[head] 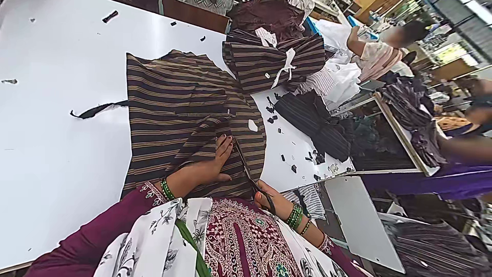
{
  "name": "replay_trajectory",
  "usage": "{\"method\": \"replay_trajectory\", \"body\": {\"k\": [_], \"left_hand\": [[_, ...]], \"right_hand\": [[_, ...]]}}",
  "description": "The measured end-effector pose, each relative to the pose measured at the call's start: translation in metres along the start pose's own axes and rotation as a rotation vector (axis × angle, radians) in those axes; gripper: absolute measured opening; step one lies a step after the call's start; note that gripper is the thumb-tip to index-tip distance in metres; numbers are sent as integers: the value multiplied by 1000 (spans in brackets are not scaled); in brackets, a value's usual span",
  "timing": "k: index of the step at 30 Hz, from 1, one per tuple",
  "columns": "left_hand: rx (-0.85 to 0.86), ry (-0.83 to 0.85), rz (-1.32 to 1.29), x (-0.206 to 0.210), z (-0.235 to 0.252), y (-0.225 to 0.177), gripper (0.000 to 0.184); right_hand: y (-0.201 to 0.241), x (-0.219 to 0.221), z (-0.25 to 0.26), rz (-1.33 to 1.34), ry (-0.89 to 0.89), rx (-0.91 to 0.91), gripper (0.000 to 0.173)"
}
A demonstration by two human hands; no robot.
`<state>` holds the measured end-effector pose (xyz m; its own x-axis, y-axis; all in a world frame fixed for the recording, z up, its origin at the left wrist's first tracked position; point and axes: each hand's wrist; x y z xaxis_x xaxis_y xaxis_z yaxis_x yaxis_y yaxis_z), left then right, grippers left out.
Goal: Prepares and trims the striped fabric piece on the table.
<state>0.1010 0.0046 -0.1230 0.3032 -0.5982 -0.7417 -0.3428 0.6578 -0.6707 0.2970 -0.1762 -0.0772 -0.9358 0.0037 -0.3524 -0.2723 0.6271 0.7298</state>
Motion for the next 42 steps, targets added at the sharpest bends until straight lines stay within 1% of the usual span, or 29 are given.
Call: {"method": "replay_trajectory", "body": {"k": [4,7,9,14,18,19,21,24,25,26,29,32,34,37,40,42], "left_hand": [[-24,27,-7,0,0,-1,105],[-13,30,30,-1,1,0,104],[-24,38,26,-2,1,-1,104],[-31,31,15,-2,2,0,104],[-30,5,-44,2,-1,2,103],[-31,11,-48,1,-1,2,103],[-27,12,-23,0,0,1,102],[-22,20,23,-2,1,0,103],[-24,21,37,-3,1,-1,103],[-29,23,34,-3,1,-1,103],[-18,-6,-14,-1,-1,1,102],[-34,9,-20,-2,-1,-1,104],[-48,26,-14,-4,0,-2,103],[-43,32,-13,-3,0,-1,103],[-39,19,-8,-3,0,0,101],[-38,4,-31,-3,0,0,100]], "right_hand": [[-1,1,-1,-3,-12,6,86],[1,4,-1,-7,-24,21,73],[1,6,0,-16,-37,24,76],[-1,10,0,-50,-59,-6,73],[-10,16,0,36,-109,-57,53],[-12,17,0,51,-114,-73,53],[-15,17,0,76,-94,-83,59],[-10,12,-1,98,-35,-47,72],[-7,12,-1,98,-24,-29,73],[-4,11,-1,95,-21,-13,72],[1,12,-1,65,-30,0,63],[2,13,0,41,-33,0,61],[2,14,0,44,-39,-3,53],[-6,17,2,42,-97,-62,42],[-11,19,1,-11,-126,-114,43],[-14,16,2,-11,-107,-118,43]]}}
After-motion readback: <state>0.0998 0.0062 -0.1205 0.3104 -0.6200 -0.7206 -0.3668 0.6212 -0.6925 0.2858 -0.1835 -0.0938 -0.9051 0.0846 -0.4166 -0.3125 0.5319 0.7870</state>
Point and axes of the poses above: each hand's wrist, its own z-axis towards the middle knuckle, its own x-axis out of the palm, y = z × x, and after that the axes turned 13 degrees about -y, right-handed
